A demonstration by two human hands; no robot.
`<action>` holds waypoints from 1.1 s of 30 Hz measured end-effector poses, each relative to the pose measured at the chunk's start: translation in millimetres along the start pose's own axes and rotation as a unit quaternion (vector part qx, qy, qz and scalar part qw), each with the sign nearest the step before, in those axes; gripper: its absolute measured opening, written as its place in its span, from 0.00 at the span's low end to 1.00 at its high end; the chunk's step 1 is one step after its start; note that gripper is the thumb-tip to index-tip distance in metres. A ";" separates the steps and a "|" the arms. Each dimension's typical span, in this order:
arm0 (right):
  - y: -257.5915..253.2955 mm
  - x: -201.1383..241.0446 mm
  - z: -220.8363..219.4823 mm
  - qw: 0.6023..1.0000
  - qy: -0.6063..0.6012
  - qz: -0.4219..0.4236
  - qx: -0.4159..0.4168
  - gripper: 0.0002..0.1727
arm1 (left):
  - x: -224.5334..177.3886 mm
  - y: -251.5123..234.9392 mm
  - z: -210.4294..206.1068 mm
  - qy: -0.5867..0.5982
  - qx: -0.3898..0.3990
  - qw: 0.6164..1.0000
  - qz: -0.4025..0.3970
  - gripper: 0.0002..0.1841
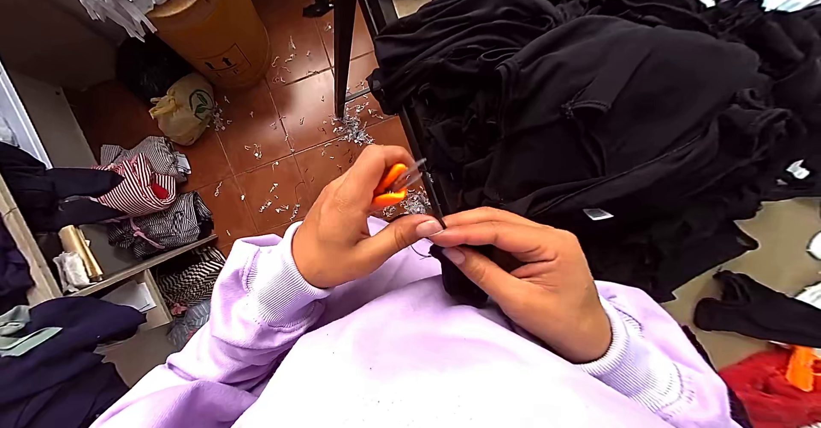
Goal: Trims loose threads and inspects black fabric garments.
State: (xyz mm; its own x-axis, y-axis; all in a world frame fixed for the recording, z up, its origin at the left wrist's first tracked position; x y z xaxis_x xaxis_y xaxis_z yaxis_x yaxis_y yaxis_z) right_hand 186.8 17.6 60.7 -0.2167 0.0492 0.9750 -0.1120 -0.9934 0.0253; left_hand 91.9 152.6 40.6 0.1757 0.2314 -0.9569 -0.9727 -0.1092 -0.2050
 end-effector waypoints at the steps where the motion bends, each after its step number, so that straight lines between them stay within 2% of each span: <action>1: 1.2 -0.2 2.1 1.000 0.000 0.001 -0.014 0.11 | -1.3 3.2 1.4 -0.022 0.027 0.999 0.016 0.23; 5: 2.1 -2.0 3.5 1.000 0.005 -0.006 -0.022 0.18 | -6.4 15.8 -6.8 -0.116 0.142 0.982 0.052 0.21; 7: 1.1 -1.6 1.9 1.000 0.008 -0.010 -0.014 0.20 | -3.4 16.5 -14.9 -0.138 0.155 0.976 0.067 0.21; 17: -4.8 -6.2 -3.0 1.000 -0.005 -0.017 0.003 0.21 | 4.1 4.3 -24.2 -0.113 0.107 0.988 0.022 0.19; 20: -6.3 -13.7 -4.1 0.997 -0.067 -0.042 -0.002 0.35 | 14.9 9.7 -14.2 -0.029 0.044 0.998 0.023 0.19; 22: -7.9 -18.0 -4.2 0.992 -0.111 -0.051 -0.007 0.42 | 19.6 12.8 -9.7 0.058 0.015 0.998 0.010 0.24; 23: -8.5 -19.5 -4.3 0.991 -0.125 -0.050 -0.015 0.41 | 19.3 13.3 -9.4 0.083 0.011 0.996 0.003 0.28; 24: -8.6 -20.9 -4.6 0.989 -0.133 -0.051 -0.026 0.36 | 16.8 12.7 -10.3 0.095 0.010 0.995 -0.008 0.28; 27: -9.3 -22.2 -7.2 0.989 -0.137 -0.044 -0.038 0.19 | 9.3 7.8 -18.3 0.091 0.013 0.995 -0.033 0.10; 29: -10.9 -20.4 -7.8 0.995 -0.094 -0.034 -0.023 0.09 | 9.1 5.6 -20.8 0.086 0.006 0.996 -0.029 0.08; 30: -11.7 -18.8 -7.7 0.998 -0.050 -0.034 -0.012 0.07 | 9.3 4.7 -20.2 0.083 -0.003 0.996 -0.021 0.08; 32: -12.1 -16.4 -7.2 0.998 0.040 -0.044 0.002 0.12 | 8.3 3.7 -18.3 0.090 -0.013 0.996 -0.010 0.09; 33: -12.2 -15.4 -6.6 0.996 0.072 -0.045 -0.003 0.12 | 7.3 3.3 -17.6 0.102 -0.014 0.995 -0.010 0.09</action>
State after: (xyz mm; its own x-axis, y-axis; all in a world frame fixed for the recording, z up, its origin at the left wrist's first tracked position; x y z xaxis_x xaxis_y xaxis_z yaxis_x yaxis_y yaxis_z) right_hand 185.2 29.7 43.9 -0.3426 0.1524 0.9270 -0.1422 -0.9838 0.1091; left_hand 92.6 136.9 29.3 0.2241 0.0331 -0.9740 -0.9648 -0.1338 -0.2265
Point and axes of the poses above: each hand's wrist, its own y-axis away from the middle knuckle, its own z-axis out of the back of the hand, x = y × z, the point moved 8 cm from there along -y, towards the middle knuckle, and after that the axes turned 15 degrees about x, right-handed, at the moved point
